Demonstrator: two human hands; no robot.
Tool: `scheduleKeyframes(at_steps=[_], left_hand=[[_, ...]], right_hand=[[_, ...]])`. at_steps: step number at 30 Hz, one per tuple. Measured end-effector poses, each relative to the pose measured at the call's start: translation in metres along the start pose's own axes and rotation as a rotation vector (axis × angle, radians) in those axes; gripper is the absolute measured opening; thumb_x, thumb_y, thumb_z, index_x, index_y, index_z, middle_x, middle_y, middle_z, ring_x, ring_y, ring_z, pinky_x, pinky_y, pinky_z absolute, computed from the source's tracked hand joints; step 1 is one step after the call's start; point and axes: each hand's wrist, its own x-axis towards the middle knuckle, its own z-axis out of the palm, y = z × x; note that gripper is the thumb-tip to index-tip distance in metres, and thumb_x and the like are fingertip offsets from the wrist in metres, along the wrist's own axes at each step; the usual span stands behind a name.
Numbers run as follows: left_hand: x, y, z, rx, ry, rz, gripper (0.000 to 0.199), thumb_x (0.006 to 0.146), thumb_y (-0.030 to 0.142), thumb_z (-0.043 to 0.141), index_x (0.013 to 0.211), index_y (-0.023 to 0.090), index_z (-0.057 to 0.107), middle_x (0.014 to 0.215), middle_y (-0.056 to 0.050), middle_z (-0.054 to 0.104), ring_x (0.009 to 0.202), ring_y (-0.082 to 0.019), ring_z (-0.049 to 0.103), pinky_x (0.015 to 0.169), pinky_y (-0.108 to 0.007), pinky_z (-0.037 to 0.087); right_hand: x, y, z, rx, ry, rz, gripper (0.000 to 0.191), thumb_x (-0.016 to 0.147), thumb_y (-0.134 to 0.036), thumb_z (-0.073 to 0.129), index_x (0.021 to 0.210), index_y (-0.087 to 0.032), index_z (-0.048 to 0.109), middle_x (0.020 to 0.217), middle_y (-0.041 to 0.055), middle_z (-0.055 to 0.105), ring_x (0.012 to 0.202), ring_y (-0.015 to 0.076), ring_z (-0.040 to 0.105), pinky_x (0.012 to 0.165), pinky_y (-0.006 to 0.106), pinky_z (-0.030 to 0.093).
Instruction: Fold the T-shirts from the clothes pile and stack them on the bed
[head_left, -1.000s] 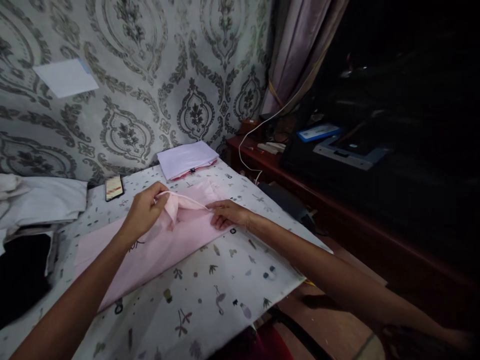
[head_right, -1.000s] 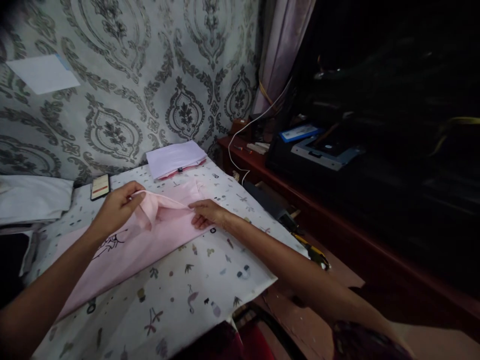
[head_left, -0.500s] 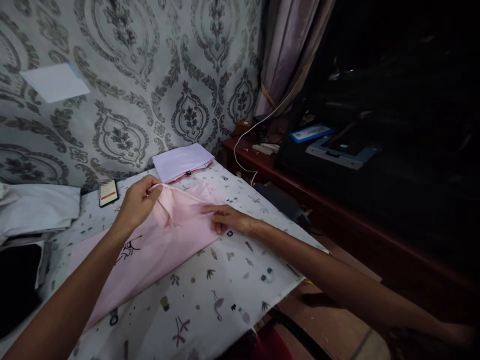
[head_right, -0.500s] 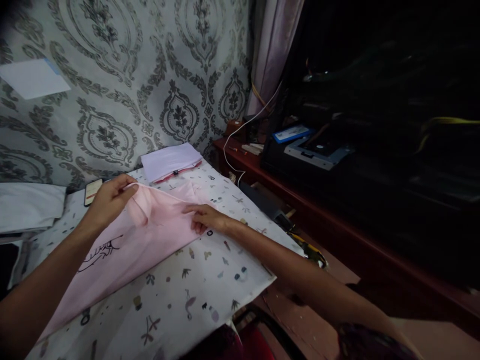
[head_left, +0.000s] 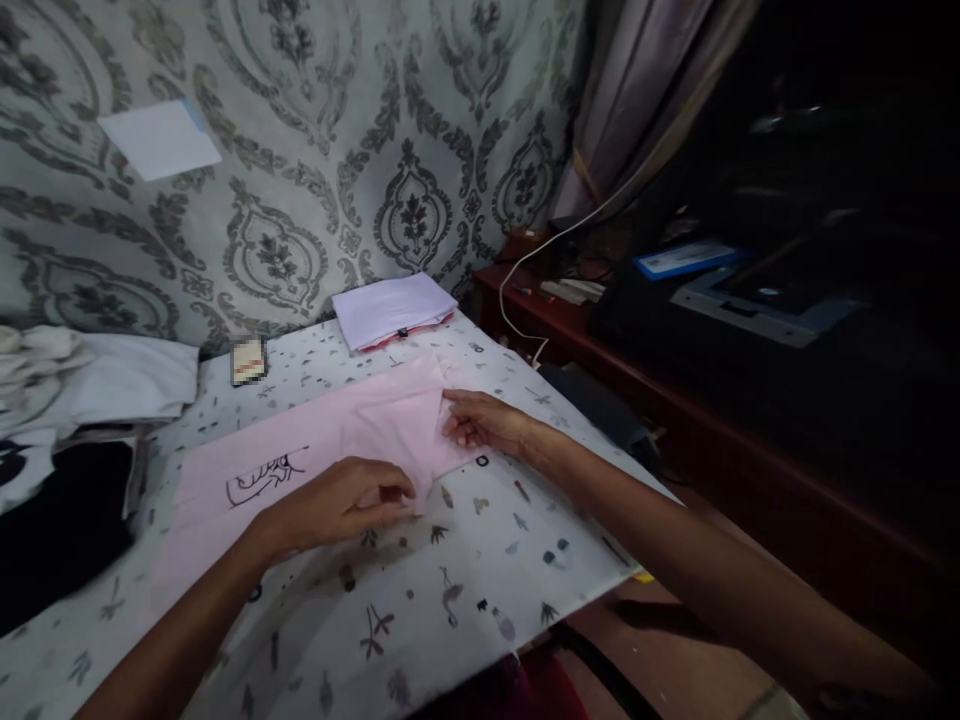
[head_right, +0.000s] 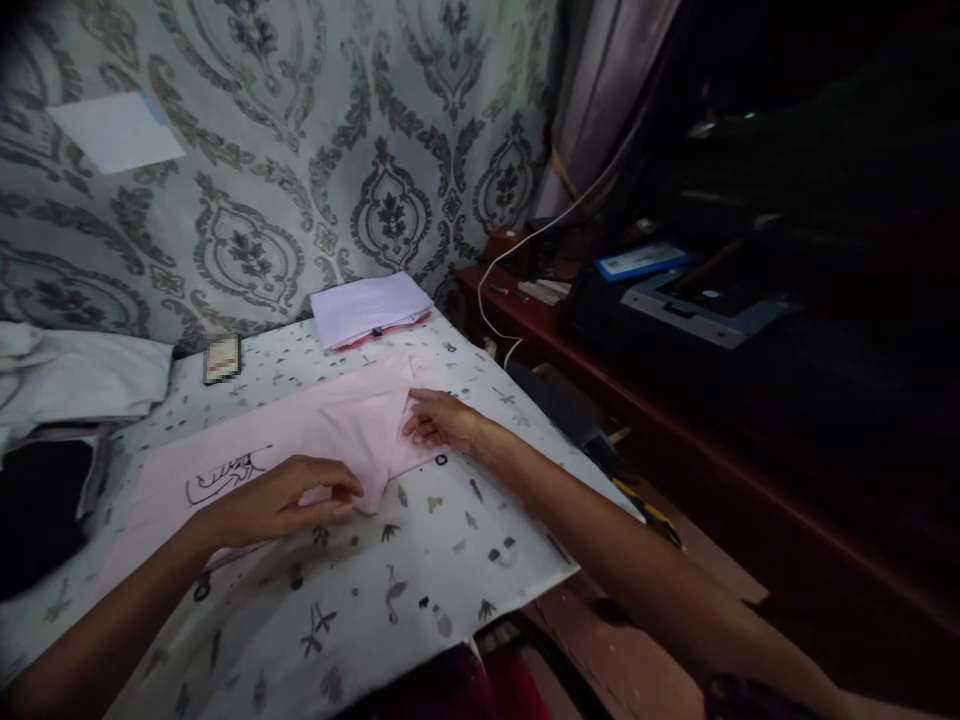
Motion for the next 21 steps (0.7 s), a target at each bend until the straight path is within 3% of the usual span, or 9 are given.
scheduleKeyframes(at_steps=[1,3,6,8,10,15,18,21], left_hand=[[-0.004,-0.009,0.001,-0.058,0.040,-0.043,0.028,0.094,0.043,0.050,0.099,0.023,0.068,0.096,-0.003,0.072,0.085,-0.020,0.065,0.075,-0.028,0.048],[-0.011,-0.031,0.000,-0.083,0.246,-0.172,0.028,0.092,0.043,0.047,0.090,0.021,0.065,0.086,-0.004,0.069,0.077,-0.020,0.063,0.068,-0.029,0.047],[-0.018,-0.065,-0.004,0.075,0.520,-0.437,0.026,0.086,0.044,0.049,0.080,0.021,0.058,0.074,-0.002,0.063,0.068,-0.020,0.057,0.061,-0.030,0.041],[-0.018,-0.077,-0.004,0.148,0.556,-0.545,0.028,0.085,0.047,0.050,0.076,0.022,0.057,0.074,-0.003,0.064,0.068,-0.021,0.056,0.061,-0.030,0.038],[-0.012,-0.082,-0.002,0.139,0.560,-0.563,0.031,0.085,0.050,0.050,0.076,0.022,0.059,0.077,-0.003,0.065,0.070,-0.022,0.057,0.061,-0.030,0.036],[0.010,-0.079,-0.002,-0.004,0.630,-0.567,0.019,0.071,0.034,0.064,0.063,0.022,0.052,0.066,0.001,0.055,0.066,-0.018,0.049,0.058,-0.027,0.031],[0.012,-0.080,-0.010,-0.270,0.658,-0.542,0.020,0.067,0.032,0.064,0.063,0.021,0.047,0.061,0.004,0.047,0.061,-0.014,0.046,0.056,-0.025,0.033],[0.006,-0.084,-0.015,-0.698,0.688,-0.582,0.025,0.060,0.032,0.069,0.072,0.021,0.049,0.059,0.007,0.045,0.054,-0.010,0.043,0.052,-0.023,0.032]], right_hand=[[-0.001,0.000,0.000,0.006,-0.004,-0.006,0.065,0.091,-0.010,0.053,0.152,-0.012,0.031,0.065,0.0013,0.071,0.045,0.0098,0.058,0.044,0.016,0.044],[-0.002,0.001,0.001,0.007,-0.002,-0.019,0.061,0.093,-0.014,0.052,0.151,-0.012,0.033,0.068,0.0027,0.072,0.047,0.0103,0.060,0.045,0.017,0.045],[-0.002,0.004,0.007,-0.058,0.063,-0.033,0.059,0.094,-0.017,0.053,0.149,-0.012,0.034,0.068,0.0025,0.071,0.048,0.0109,0.060,0.045,0.018,0.044],[0.000,0.005,0.013,-0.169,0.141,-0.066,0.059,0.093,-0.017,0.052,0.148,-0.013,0.035,0.066,0.0000,0.069,0.046,0.0111,0.057,0.043,0.019,0.040],[0.003,0.007,0.019,-0.360,0.213,-0.174,0.057,0.091,-0.018,0.052,0.147,-0.015,0.038,0.064,-0.0032,0.065,0.046,0.0113,0.055,0.045,0.021,0.039],[0.014,0.007,0.029,-1.068,0.311,-0.559,0.050,0.091,-0.023,0.055,0.140,-0.019,0.051,0.084,0.0010,0.069,0.075,0.0168,0.063,0.072,0.028,0.046],[0.019,0.007,0.031,-1.348,0.350,-0.506,0.036,0.093,-0.027,0.055,0.127,-0.019,0.063,0.107,0.0083,0.068,0.092,0.0216,0.064,0.077,0.030,0.045],[0.022,0.008,0.029,-1.422,0.393,-0.440,0.032,0.096,-0.026,0.050,0.122,-0.020,0.068,0.115,0.0103,0.066,0.100,0.0236,0.064,0.077,0.030,0.044]])
